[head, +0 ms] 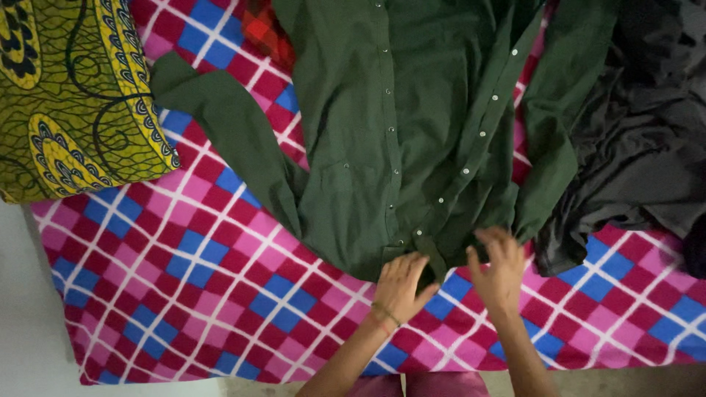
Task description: The person folds a black top, a pair of cream shorts, and a green shirt, placing the folded items onto a red chair.
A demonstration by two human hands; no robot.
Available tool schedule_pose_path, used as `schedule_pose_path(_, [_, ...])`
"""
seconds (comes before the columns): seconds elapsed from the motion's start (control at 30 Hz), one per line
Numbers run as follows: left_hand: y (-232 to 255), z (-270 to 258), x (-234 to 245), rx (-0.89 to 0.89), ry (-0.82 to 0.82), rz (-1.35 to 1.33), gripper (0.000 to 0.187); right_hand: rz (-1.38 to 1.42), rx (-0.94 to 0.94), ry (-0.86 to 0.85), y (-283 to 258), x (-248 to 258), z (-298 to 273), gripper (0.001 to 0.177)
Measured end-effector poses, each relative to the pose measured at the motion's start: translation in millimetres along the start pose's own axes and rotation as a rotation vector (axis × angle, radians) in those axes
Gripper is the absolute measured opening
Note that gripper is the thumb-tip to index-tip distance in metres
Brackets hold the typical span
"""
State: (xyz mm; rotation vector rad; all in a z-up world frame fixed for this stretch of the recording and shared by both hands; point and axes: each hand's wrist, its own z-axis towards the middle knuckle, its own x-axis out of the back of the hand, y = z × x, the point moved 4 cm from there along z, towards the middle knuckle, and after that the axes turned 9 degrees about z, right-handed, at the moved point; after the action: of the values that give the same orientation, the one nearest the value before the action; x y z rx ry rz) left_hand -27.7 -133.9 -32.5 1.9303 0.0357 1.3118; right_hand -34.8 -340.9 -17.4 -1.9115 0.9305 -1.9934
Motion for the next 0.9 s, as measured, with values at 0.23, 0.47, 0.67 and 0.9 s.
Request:
schedule_pose_path(0.23, [-8.2,69.0,-7.9,0.269,0.224,-0.233,0.065,-0.172,-0.018,0.213,54.5,1.5,31.3,0.082])
schedule_pose_path(0.47, [-22.7,107.8,-30.2,0.317,0.007,-0.181,0.063,-0.093,-0.262,-0.019,90.8,-4.0,35.2,0.053])
schedule_pose_path(0.67, [-48.8,117.9,-60.9,0.192,0.061,-0.632,0.038,0.000,-0.274,0.018,115.7,14.4,14.7,0.048])
schedule_pose_path(0.9, [-77.1,128.8,-29.4,0.331,-0.166,-0.377,0.039,-0.158,-0.207,0.005,100.3,29.5,28.7,0.045])
